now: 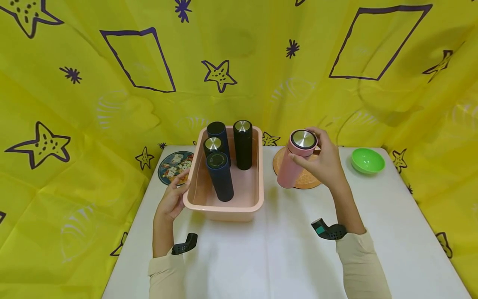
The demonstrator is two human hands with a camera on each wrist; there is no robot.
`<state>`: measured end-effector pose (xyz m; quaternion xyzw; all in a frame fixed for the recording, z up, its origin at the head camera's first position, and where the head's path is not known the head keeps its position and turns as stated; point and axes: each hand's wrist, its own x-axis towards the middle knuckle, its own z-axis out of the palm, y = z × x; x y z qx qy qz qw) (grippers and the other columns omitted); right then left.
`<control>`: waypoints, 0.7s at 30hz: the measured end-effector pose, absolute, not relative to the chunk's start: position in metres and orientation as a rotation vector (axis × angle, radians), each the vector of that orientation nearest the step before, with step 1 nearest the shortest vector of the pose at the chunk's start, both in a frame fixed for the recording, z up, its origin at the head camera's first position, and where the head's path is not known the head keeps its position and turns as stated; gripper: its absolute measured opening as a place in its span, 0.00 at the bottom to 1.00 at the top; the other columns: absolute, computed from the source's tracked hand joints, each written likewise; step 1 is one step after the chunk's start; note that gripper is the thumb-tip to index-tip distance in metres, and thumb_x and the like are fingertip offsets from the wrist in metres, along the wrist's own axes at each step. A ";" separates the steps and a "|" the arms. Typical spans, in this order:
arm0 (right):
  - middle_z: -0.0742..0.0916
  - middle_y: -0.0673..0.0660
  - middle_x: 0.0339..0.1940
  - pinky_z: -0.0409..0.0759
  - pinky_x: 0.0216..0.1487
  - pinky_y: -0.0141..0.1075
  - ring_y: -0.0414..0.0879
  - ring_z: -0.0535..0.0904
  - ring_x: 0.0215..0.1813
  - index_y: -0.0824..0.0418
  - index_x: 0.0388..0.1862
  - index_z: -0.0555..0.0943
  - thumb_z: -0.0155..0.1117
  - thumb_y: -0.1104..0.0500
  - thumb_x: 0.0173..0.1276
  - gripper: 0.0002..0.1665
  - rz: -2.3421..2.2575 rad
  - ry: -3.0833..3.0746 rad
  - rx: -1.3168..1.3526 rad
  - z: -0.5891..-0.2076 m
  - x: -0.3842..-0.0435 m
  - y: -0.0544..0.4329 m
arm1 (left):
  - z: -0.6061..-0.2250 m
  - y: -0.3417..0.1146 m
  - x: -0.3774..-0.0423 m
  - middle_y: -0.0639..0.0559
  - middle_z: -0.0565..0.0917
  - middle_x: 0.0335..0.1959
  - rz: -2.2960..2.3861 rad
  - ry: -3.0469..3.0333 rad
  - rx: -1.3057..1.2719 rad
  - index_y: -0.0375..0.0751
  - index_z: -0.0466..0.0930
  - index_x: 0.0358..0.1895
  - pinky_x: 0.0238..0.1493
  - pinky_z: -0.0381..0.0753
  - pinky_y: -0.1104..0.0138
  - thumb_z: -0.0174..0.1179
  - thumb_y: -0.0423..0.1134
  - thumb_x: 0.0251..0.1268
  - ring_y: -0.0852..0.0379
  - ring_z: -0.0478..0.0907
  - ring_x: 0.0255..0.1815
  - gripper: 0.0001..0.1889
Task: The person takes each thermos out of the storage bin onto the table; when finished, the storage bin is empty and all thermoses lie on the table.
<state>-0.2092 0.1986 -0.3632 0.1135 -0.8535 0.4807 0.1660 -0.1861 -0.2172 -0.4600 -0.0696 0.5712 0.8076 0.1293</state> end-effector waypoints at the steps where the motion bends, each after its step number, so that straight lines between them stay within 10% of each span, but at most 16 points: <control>1: 0.80 0.61 0.58 0.74 0.48 0.25 0.50 0.75 0.58 0.65 0.66 0.66 0.78 0.60 0.53 0.44 1.368 -2.435 0.321 -0.367 -0.208 0.201 | -0.460 -0.217 -0.186 0.49 0.72 0.56 2.347 1.660 -0.203 0.51 0.57 0.73 0.39 0.86 0.68 0.46 0.33 0.77 0.63 0.84 0.40 0.25; 21: 0.81 0.64 0.57 0.69 0.45 0.22 0.22 0.67 0.50 0.60 0.69 0.64 0.79 0.61 0.51 0.49 1.244 -2.491 0.126 -0.421 -0.179 0.251 | -0.459 -0.218 -0.186 0.50 0.68 0.60 2.364 1.640 -0.231 0.50 0.57 0.73 0.45 0.86 0.68 0.46 0.31 0.76 0.62 0.82 0.46 0.26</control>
